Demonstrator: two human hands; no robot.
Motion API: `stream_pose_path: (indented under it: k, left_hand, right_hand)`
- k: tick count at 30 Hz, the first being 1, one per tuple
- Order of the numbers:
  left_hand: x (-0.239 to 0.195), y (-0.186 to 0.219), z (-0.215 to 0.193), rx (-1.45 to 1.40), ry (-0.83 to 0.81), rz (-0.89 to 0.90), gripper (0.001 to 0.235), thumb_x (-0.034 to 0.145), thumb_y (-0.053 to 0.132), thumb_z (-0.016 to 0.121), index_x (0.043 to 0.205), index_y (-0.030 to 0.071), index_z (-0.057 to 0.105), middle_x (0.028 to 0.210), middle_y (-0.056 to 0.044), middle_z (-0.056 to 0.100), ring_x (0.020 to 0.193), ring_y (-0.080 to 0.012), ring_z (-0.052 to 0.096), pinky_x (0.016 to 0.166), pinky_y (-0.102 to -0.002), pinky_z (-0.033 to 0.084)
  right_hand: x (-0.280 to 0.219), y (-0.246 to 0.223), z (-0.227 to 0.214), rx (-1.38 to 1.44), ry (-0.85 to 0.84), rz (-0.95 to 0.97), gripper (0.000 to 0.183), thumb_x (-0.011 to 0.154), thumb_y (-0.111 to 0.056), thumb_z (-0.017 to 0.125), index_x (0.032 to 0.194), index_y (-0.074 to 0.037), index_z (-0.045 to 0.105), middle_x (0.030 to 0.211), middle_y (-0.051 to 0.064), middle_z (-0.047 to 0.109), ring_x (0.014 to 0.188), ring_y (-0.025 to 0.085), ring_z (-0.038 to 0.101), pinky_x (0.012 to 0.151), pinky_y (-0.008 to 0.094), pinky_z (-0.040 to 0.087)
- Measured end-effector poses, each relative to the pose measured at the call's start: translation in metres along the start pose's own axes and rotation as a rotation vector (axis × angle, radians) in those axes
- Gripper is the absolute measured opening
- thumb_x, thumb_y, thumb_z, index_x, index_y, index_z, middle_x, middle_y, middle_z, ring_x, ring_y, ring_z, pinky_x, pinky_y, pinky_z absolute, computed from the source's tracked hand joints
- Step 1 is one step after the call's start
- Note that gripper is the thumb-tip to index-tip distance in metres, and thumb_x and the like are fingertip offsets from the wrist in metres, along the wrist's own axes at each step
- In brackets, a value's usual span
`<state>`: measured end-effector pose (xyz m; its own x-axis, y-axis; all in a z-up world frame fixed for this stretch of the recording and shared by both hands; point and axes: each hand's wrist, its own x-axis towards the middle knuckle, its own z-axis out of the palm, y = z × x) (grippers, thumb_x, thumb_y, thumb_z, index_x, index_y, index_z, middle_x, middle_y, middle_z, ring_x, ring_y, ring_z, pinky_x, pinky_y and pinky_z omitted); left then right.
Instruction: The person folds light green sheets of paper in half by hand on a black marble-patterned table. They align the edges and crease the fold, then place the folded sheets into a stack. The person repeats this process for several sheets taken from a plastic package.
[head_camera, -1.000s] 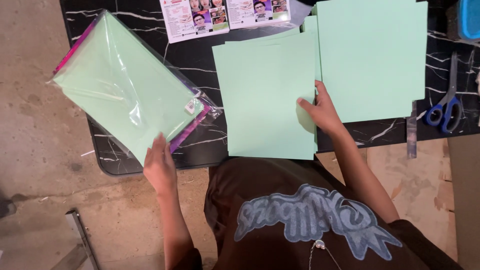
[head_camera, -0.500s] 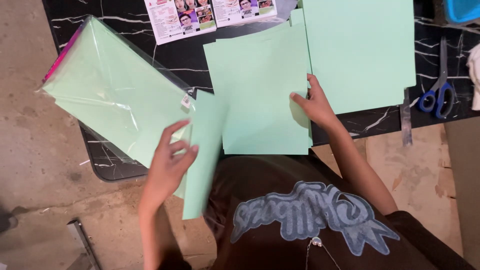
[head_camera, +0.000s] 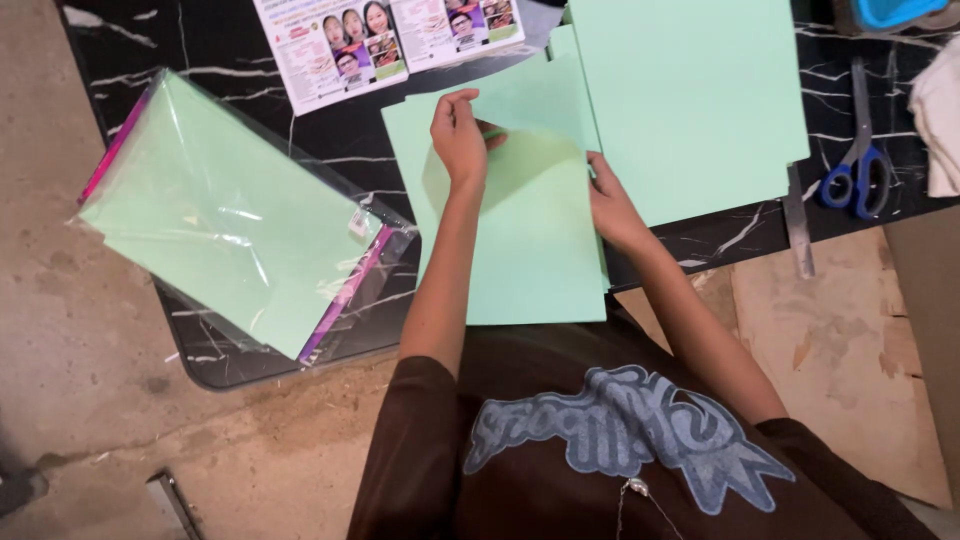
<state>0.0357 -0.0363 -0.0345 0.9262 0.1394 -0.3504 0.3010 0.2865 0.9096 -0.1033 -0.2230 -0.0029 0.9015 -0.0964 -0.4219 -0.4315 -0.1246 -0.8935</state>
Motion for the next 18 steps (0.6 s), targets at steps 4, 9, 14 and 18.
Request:
stream_pose_path:
  k: [4, 9, 14, 18]
  left_hand:
    - [0.016, -0.036, 0.0, 0.078, 0.053, 0.032, 0.026, 0.107, 0.016, 0.047, 0.11, 0.004, 0.07, 0.078, -0.003, 0.05, 0.067, -0.0122, 0.053, 0.054, -0.034, 0.064]
    - [-0.017, 0.003, -0.035, -0.05, -0.041, 0.075, 0.032, 0.107, 0.022, 0.045, 0.138, 0.018, 0.046, 0.106, -0.007, 0.065, 0.085, -0.0181, 0.071, 0.07, -0.033, 0.059]
    - [-0.093, 0.043, -0.154, 0.591, 0.133, 0.58, 0.049, 0.1, 0.001, 0.051, 0.149, 0.007, 0.045, 0.137, -0.019, 0.06, 0.122, -0.0281, 0.06, 0.103, -0.04, 0.049]
    - [-0.156, 0.049, -0.238, 0.833, 0.474, 0.409, 0.05, 0.106, -0.002, 0.045, 0.155, -0.007, 0.032, 0.157, -0.027, 0.042, 0.146, -0.039, 0.044, 0.122, -0.051, 0.033]
  right_hand:
    - [0.009, 0.015, -0.008, 0.127, 0.021, -0.007, 0.052, 0.116, -0.04, 0.046, 0.146, 0.001, 0.051, 0.132, 0.005, 0.062, 0.118, 0.008, 0.058, 0.1, 0.024, 0.046]
    - [-0.01, -0.04, 0.006, -0.03, -0.039, 0.081, 0.055, 0.099, -0.021, 0.061, 0.147, -0.002, 0.043, 0.121, 0.011, 0.067, 0.103, 0.017, 0.065, 0.089, 0.032, 0.053]
    - [-0.009, -0.03, 0.01, -0.086, -0.061, 0.051, 0.056, 0.096, -0.012, 0.065, 0.146, -0.004, 0.042, 0.121, 0.01, 0.067, 0.101, 0.017, 0.065, 0.087, 0.033, 0.054]
    - [-0.005, -0.028, 0.01, -0.063, -0.06, 0.037, 0.05, 0.097, -0.009, 0.064, 0.143, -0.003, 0.046, 0.12, 0.01, 0.066, 0.103, 0.016, 0.065, 0.087, 0.032, 0.055]
